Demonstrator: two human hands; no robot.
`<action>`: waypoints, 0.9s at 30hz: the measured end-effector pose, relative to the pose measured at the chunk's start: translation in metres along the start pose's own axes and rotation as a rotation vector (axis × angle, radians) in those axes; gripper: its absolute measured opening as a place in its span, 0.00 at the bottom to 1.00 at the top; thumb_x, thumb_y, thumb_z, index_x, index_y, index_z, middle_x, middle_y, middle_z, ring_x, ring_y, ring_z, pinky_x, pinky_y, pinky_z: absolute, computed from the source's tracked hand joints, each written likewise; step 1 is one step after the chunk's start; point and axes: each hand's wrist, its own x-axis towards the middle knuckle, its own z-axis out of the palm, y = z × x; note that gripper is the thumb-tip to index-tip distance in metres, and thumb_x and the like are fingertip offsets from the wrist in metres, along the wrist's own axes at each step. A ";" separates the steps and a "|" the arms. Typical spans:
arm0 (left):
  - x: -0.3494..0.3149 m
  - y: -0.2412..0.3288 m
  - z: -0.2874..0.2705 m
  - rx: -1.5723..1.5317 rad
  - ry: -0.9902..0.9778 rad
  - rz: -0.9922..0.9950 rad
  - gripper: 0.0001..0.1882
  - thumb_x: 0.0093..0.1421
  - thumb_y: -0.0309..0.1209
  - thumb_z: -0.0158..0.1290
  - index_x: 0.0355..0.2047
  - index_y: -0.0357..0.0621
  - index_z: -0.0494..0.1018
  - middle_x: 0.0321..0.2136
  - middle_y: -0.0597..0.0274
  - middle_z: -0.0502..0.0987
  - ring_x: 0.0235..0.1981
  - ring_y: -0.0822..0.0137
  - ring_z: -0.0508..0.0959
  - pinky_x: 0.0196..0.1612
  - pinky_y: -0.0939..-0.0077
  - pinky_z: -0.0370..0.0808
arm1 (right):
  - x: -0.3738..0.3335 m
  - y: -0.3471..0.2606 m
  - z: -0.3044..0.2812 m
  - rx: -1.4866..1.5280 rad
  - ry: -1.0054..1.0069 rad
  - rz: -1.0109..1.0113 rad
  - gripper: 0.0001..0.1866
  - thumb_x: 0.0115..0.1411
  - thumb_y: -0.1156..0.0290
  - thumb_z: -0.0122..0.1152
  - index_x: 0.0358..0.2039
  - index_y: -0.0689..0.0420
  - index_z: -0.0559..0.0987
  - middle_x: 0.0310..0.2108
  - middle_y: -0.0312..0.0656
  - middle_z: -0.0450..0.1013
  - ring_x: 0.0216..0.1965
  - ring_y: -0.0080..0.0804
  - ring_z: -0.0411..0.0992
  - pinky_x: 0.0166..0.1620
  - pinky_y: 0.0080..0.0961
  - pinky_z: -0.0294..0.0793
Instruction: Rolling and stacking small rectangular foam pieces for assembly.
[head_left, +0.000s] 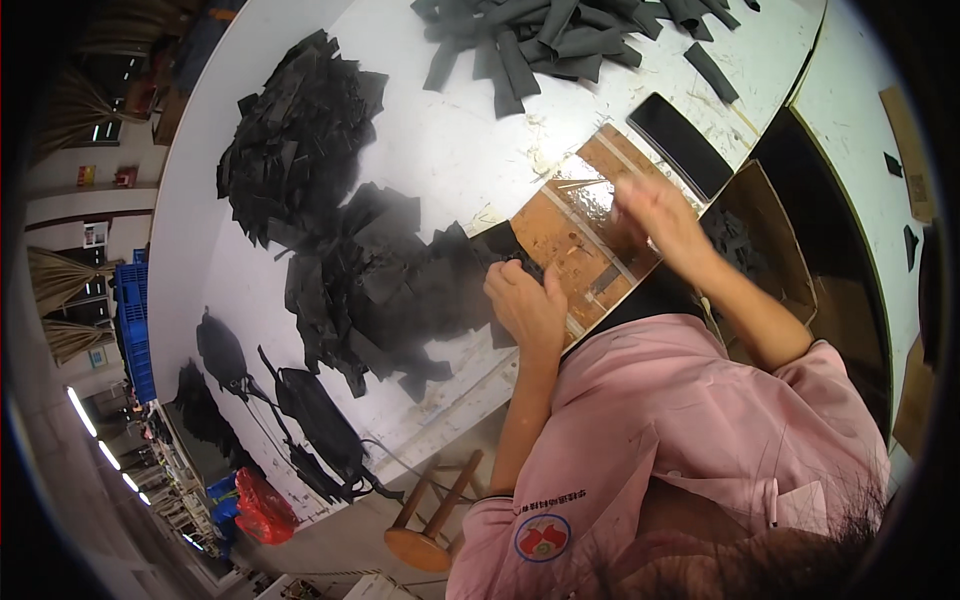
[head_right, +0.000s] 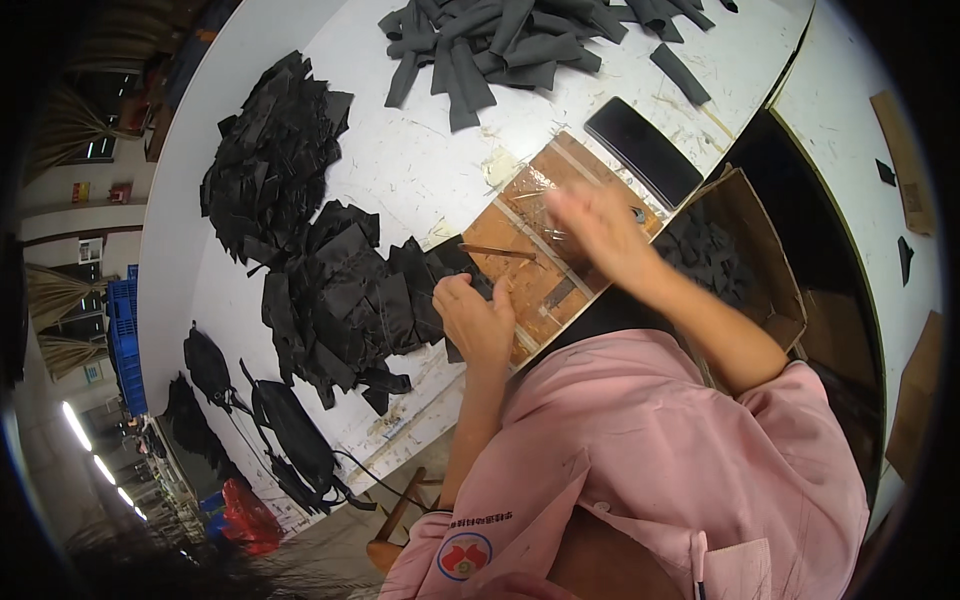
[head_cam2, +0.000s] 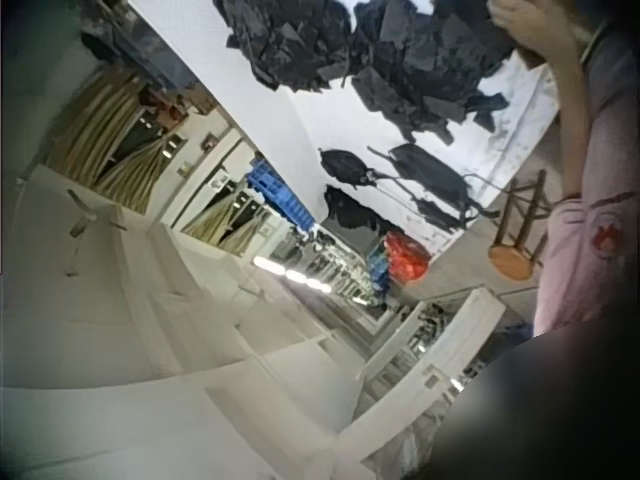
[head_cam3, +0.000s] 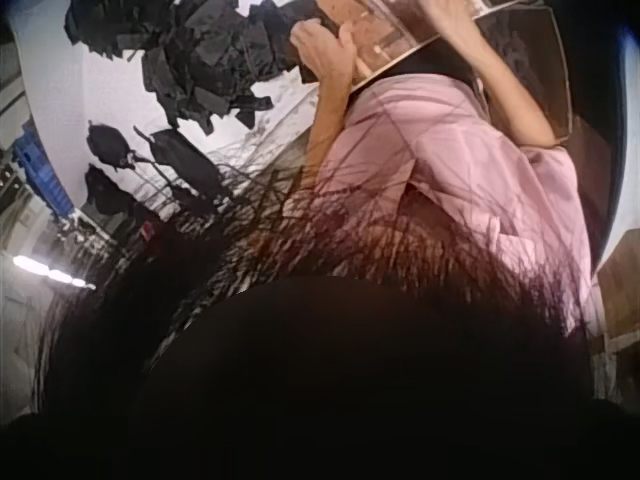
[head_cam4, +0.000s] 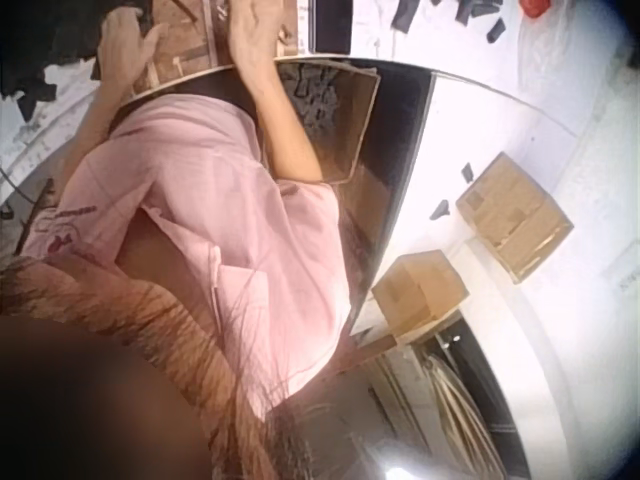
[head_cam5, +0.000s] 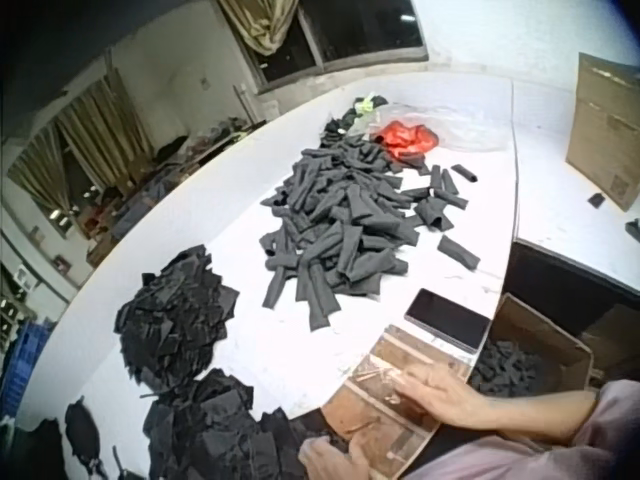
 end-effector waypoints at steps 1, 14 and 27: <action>0.000 -0.002 0.000 0.057 -0.027 -0.003 0.14 0.47 0.31 0.54 0.29 0.34 0.65 0.32 0.49 0.65 0.35 0.53 0.66 0.38 0.64 0.64 | -0.013 0.003 0.008 -0.029 -0.044 0.007 0.22 0.58 0.56 0.43 0.18 0.62 0.70 0.12 0.34 0.61 0.15 0.20 0.58 0.20 0.19 0.58; -0.016 -0.029 -0.059 -0.353 0.281 0.163 0.09 0.42 0.17 0.53 0.27 0.39 0.72 0.35 0.54 0.68 0.30 0.65 0.70 0.30 0.78 0.68 | -0.026 0.004 0.075 0.204 -0.403 0.159 0.20 0.53 0.55 0.53 0.20 0.62 0.69 0.14 0.38 0.62 0.20 0.22 0.63 0.22 0.20 0.62; -0.027 0.002 -0.063 -0.495 0.211 0.106 0.11 0.45 0.19 0.52 0.31 0.37 0.69 0.33 0.55 0.68 0.28 0.67 0.69 0.30 0.80 0.67 | -0.027 -0.001 0.090 -0.004 -0.110 -0.160 0.07 0.49 0.71 0.57 0.21 0.61 0.74 0.16 0.40 0.67 0.19 0.29 0.64 0.23 0.24 0.63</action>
